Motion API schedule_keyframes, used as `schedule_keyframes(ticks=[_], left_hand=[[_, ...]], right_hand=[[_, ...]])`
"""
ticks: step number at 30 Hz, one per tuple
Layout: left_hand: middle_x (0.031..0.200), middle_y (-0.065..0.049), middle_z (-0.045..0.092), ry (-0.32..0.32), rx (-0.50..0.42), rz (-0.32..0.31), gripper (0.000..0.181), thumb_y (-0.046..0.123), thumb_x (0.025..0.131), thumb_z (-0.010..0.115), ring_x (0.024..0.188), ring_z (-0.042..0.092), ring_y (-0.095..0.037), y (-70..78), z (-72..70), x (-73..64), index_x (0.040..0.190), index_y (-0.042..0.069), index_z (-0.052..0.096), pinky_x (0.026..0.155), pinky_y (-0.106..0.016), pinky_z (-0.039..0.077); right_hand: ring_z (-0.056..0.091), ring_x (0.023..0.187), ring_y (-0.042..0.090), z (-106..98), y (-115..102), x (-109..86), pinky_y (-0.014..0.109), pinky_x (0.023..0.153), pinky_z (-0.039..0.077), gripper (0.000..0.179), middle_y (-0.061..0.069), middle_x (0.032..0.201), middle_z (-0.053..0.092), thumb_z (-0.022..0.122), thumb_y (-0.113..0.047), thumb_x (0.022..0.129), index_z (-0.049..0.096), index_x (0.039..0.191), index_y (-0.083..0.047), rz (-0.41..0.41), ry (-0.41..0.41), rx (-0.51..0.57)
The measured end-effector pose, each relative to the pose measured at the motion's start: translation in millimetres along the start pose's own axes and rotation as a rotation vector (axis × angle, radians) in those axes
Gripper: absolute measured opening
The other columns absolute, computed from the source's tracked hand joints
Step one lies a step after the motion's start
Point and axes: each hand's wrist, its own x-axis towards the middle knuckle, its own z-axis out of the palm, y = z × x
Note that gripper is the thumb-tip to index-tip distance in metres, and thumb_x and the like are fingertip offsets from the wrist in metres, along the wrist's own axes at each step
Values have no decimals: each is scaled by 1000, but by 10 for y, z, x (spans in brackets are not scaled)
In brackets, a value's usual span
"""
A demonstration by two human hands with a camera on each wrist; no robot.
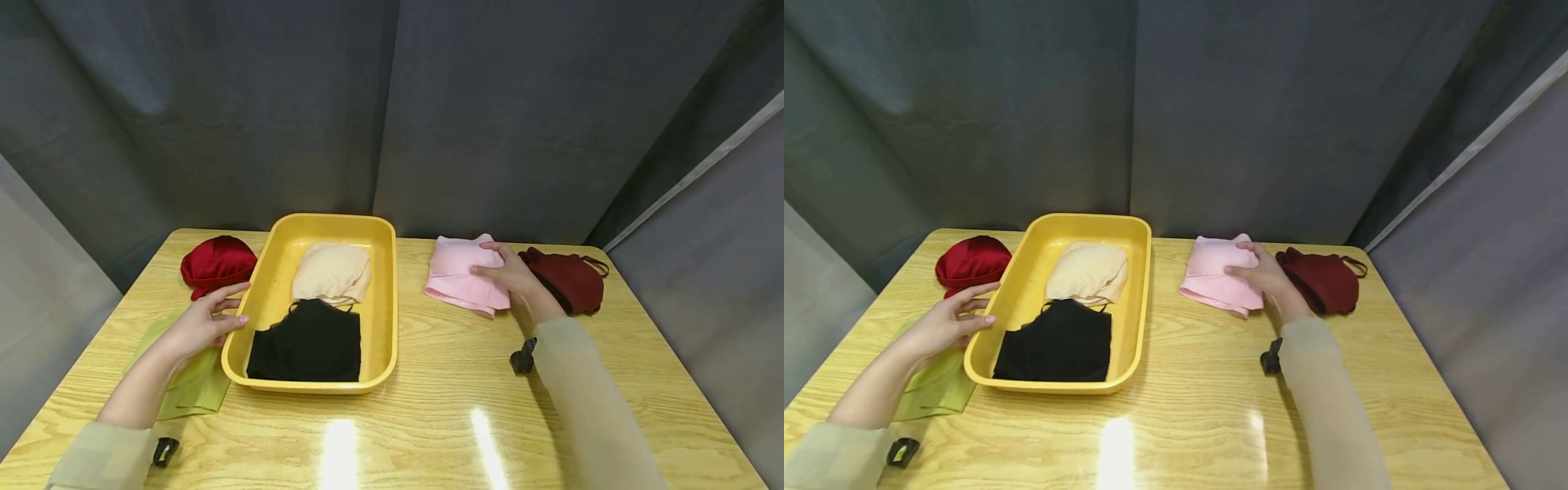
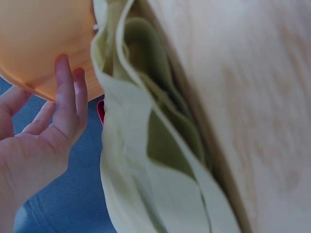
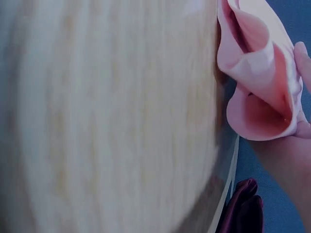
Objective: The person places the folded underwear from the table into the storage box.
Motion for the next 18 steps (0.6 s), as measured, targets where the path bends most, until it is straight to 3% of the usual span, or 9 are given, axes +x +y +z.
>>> schedule_keyframes(ticks=[3,6,13,18], left_hand=[[138,-26,38,1,-1,-2,69,18,92,62,93,53,-24,-4,-2,3,150,16,25,63,-30,49],[138,-26,38,1,-5,-2,69,18,92,62,92,54,-24,-8,-3,3,150,16,25,64,-30,49],[138,-26,37,-2,-12,-4,69,18,92,62,94,55,-24,-10,-2,4,150,16,25,66,-31,50],[138,-26,38,-3,-18,3,69,17,92,62,92,56,-23,-7,-2,4,150,16,26,64,-30,50]], right_hand=[[33,123,30,-5,-5,-24,35,98,39,79,14,149,23,79,-24,77,34,141,-13,10,-25,44],[32,123,29,-10,-28,-55,29,93,39,80,14,150,21,78,-26,78,32,142,-14,6,-44,34],[41,112,29,-8,-138,-157,23,75,50,77,12,149,21,76,-27,80,32,142,-20,42,-54,102],[40,112,26,-21,-195,-206,18,71,49,76,11,148,21,77,-26,79,32,141,-21,41,-48,139]])
